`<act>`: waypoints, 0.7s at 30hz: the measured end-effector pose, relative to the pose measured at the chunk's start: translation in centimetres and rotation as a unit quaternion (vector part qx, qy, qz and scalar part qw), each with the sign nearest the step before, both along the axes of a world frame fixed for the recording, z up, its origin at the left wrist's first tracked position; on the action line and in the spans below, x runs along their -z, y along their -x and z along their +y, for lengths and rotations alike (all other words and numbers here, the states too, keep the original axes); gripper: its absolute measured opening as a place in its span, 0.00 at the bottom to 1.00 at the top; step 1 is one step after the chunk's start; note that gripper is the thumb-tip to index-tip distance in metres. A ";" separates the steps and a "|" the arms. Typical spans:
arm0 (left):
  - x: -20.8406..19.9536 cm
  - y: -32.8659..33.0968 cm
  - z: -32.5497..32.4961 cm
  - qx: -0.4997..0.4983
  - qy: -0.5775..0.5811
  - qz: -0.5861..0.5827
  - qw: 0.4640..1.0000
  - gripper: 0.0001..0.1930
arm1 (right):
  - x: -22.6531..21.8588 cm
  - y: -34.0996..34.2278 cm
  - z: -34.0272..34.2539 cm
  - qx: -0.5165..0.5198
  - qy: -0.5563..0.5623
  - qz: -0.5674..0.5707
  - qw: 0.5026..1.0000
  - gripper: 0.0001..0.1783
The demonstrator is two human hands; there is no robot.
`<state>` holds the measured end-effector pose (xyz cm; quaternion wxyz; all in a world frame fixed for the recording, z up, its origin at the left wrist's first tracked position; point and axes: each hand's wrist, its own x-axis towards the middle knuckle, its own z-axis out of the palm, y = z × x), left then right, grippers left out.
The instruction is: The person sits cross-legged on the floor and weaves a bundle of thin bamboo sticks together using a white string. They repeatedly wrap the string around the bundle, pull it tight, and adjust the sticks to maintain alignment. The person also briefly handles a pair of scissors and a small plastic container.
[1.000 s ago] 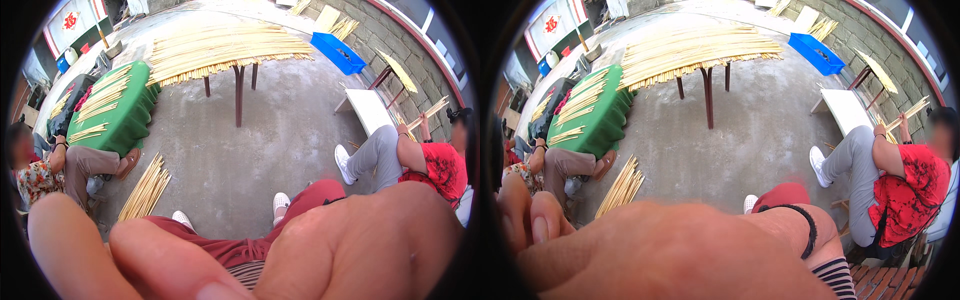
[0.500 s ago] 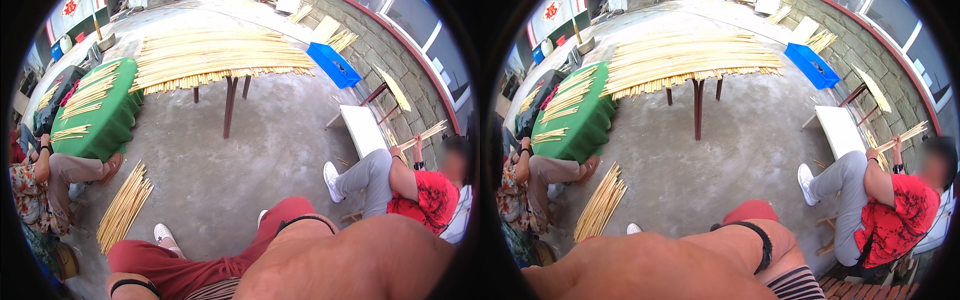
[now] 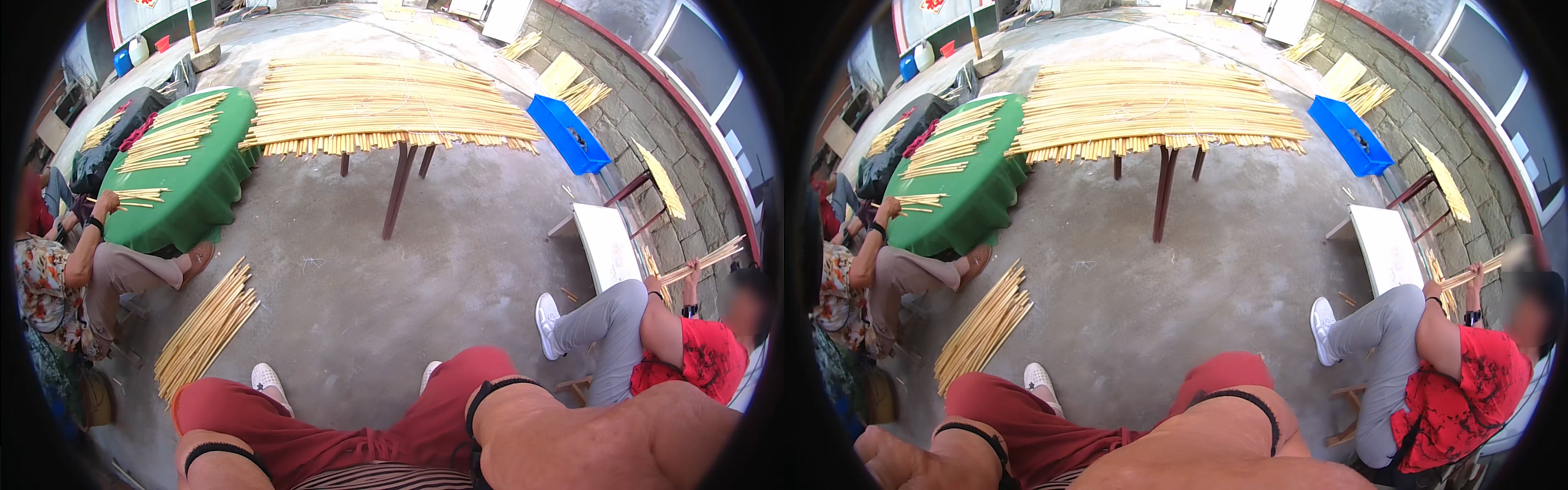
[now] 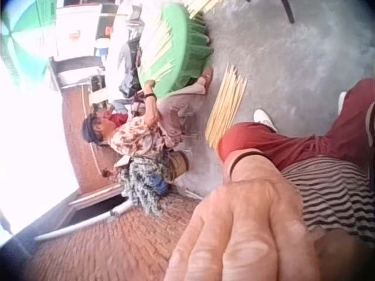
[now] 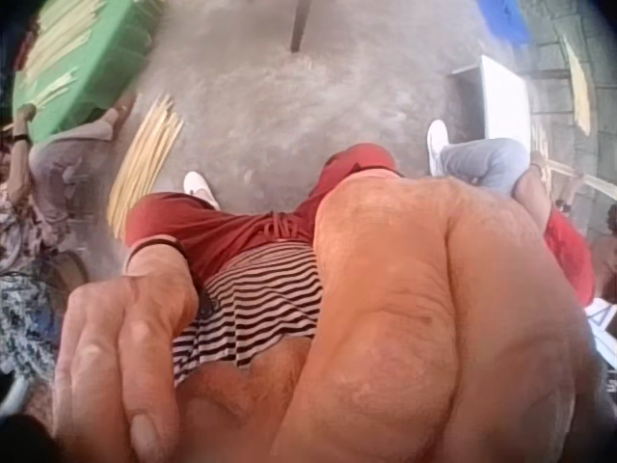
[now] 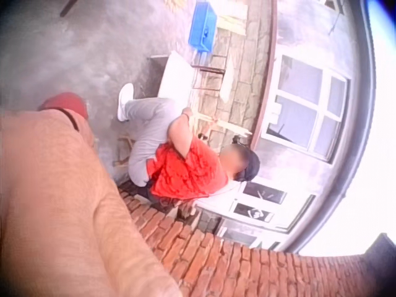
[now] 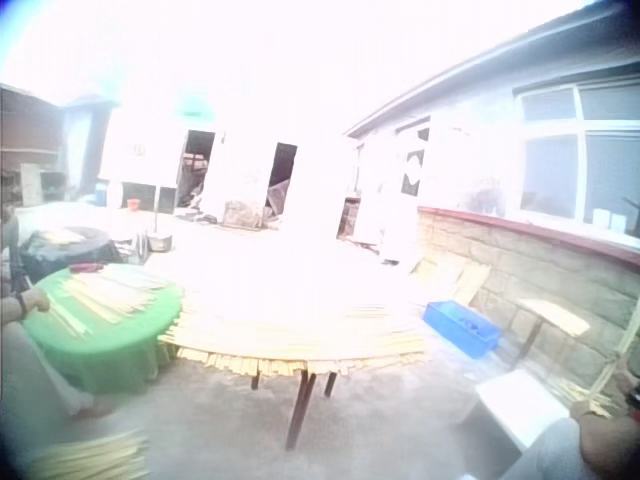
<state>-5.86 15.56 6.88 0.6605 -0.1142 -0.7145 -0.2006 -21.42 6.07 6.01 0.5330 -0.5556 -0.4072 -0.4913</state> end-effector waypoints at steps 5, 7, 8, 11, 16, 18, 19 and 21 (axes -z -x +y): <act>-0.7 -1.0 2.3 -0.052 -0.002 0.008 0.999 0.27 | -0.4 0.8 0.0 0.001 -0.021 -0.021 1.000 0.18; -1.0 -1.3 3.5 -0.069 0.000 0.016 0.997 0.26 | -0.7 0.6 0.1 -0.002 -0.029 -0.023 0.999 0.17; -1.3 -1.6 4.0 -0.077 -0.003 0.020 0.997 0.26 | -0.7 0.4 0.0 -0.005 -0.033 -0.027 0.999 0.17; -1.4 -2.1 4.0 -0.086 0.012 0.019 0.996 0.25 | -0.8 0.7 -0.2 0.005 -0.035 -0.037 0.999 0.16; -1.9 -2.4 4.8 -0.097 0.024 0.031 0.995 0.23 | -1.2 -0.1 -0.1 -0.009 -0.028 -0.047 0.998 0.15; -2.1 -2.6 4.5 -0.098 0.028 0.033 0.994 0.23 | -1.3 -0.5 -0.5 -0.015 -0.023 -0.049 0.998 0.14; -2.3 -2.7 4.6 -0.101 0.028 0.032 0.994 0.22 | -1.4 -0.9 -0.4 -0.019 -0.022 -0.050 0.998 0.14; -2.6 -2.6 4.9 -0.111 0.024 0.028 0.993 0.22 | -1.5 -1.6 -0.5 -0.028 -0.024 -0.056 0.998 0.13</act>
